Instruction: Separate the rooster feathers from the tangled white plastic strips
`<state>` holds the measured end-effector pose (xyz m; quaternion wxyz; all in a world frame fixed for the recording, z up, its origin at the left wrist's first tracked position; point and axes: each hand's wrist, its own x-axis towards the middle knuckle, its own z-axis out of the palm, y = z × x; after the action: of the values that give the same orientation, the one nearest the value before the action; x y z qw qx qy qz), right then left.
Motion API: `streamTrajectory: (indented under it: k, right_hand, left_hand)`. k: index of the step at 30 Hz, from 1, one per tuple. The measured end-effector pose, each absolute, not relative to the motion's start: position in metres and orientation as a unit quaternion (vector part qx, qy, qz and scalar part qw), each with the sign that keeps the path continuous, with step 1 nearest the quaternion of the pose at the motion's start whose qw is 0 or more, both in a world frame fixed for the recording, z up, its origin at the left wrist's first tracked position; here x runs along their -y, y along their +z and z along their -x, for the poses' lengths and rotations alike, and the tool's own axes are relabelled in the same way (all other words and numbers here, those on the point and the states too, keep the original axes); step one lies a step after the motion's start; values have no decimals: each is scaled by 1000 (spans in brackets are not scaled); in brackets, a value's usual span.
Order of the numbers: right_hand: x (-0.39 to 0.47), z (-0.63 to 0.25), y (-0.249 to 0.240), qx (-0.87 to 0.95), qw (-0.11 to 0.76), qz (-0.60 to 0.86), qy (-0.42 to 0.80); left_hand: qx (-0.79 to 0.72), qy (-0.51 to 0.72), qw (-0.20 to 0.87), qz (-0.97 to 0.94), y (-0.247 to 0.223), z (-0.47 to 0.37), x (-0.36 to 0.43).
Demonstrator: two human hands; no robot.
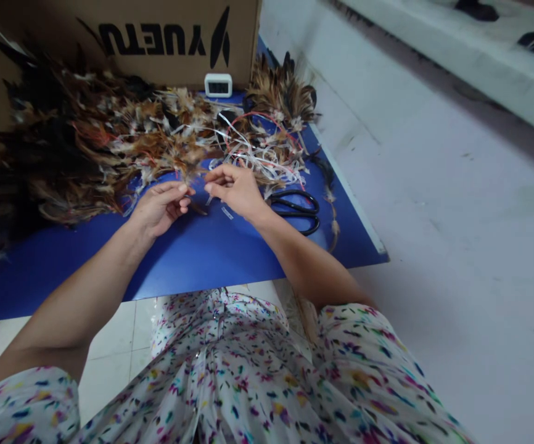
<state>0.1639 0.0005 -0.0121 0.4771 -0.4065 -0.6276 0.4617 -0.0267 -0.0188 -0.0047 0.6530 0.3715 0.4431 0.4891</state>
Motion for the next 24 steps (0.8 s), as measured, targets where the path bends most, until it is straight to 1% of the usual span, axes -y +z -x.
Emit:
streamTrajectory:
  k: [8,13,19,24]
  right_hand:
    - [2,-171,1,537,504,401,544]
    - [1,-174,3,538,500,406,544]
    - [4,-174,6,620,496,392,465]
    - [14,-174,12,709,484,389,334]
  left_hand:
    - [-438,525,646,-339,0,30,16]
    - [-437,537,630,-351,-1,32,15]
    - [-458,542,561,-426,-7,32,14]
    - [-498,531,459,-509,-11,30,14]
